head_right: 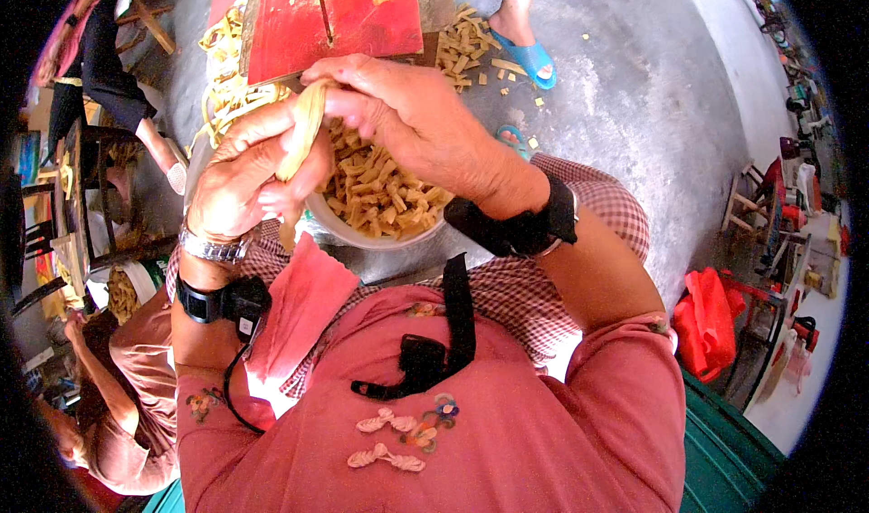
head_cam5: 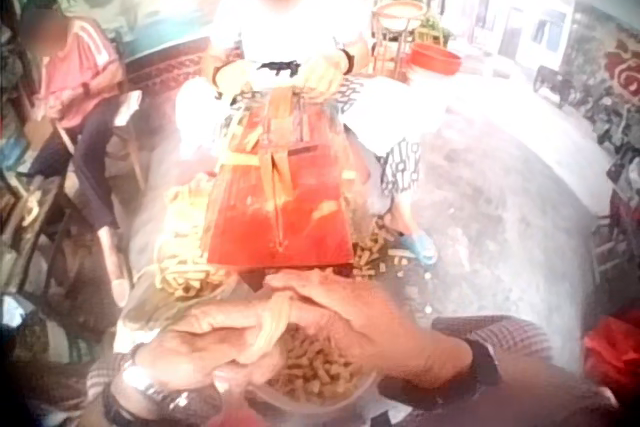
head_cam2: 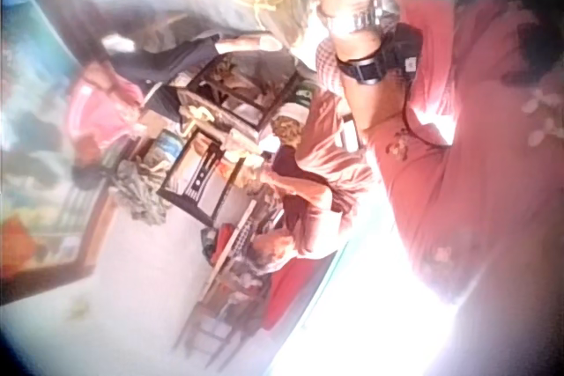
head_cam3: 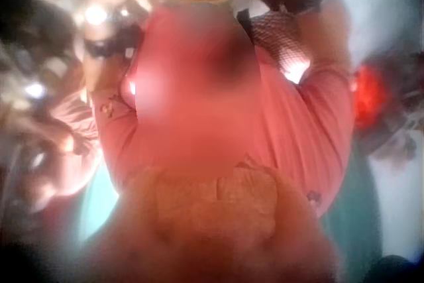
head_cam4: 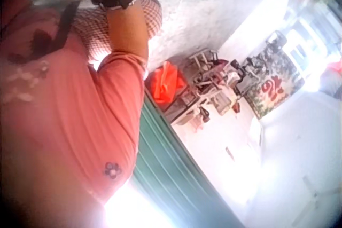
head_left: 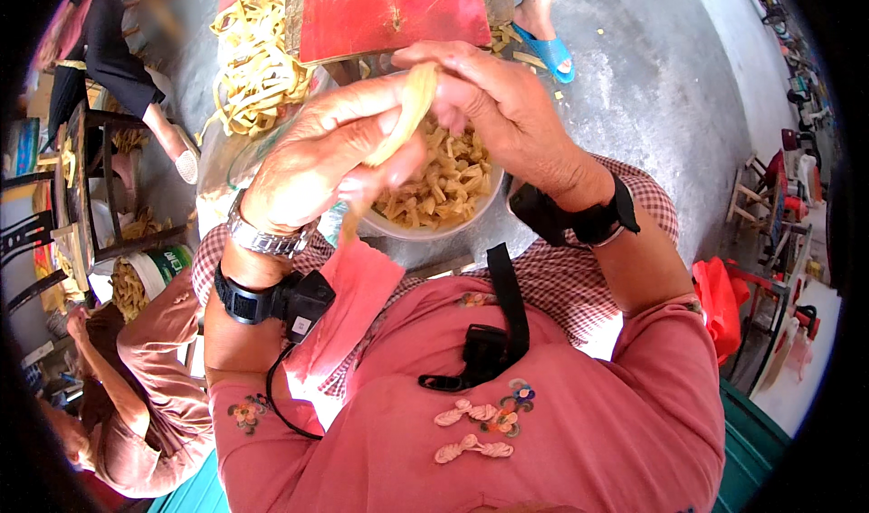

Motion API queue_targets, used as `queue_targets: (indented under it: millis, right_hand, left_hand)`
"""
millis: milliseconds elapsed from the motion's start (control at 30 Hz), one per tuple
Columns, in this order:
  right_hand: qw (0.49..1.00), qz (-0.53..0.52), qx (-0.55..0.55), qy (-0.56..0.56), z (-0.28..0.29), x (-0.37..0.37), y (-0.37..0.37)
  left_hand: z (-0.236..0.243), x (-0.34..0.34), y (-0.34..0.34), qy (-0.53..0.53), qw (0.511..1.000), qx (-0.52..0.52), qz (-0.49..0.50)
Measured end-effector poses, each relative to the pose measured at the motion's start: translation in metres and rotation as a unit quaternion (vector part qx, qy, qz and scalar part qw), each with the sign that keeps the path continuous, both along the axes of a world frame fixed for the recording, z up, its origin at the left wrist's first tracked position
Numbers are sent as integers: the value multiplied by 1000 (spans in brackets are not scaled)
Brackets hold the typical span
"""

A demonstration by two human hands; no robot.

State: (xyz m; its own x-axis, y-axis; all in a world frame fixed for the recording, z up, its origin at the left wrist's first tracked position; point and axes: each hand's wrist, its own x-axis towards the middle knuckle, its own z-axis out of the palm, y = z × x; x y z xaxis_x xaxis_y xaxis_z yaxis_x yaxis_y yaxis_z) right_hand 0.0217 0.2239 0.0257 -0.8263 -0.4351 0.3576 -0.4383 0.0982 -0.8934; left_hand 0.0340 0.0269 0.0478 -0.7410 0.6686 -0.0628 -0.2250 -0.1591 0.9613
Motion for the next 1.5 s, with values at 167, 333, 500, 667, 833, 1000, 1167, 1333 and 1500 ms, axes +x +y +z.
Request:
queue_targets:
  millis: [167,333,500,667,833,1000,1167,1333,1500]
  right_hand:
    - [959,59,-100,-259,-7,9,-14]
    - [927,76,-149,-336,-6,13,-20]
    - [913,82,-163,-365,-3,13,-23]
    - [919,5,-184,-350,-5,10,-31]
    - [968,-62,-187,-156,-5,9,-40]
    - [981,-100,-166,6,0,6,-47]
    - [978,-106,-40,174,-1,2,-51]
    - [962,-115,6,247,0,-12,-48]
    - [967,-128,30,216,-2,-16,-41]
  left_hand:
    - [-7,-4,-1,168,966,-129,145]
    - [-14,-1,4,223,936,-175,210]
    - [-13,-4,2,134,958,-83,240]
    - [-16,-10,5,95,958,29,269]
    - [-16,-15,11,-3,937,126,327]
    - [-12,-14,13,-45,948,106,297]
    - [-29,-11,23,6,937,83,339]
    - [-20,-10,16,22,950,20,310]
    - [-9,-10,9,1,961,-23,274]
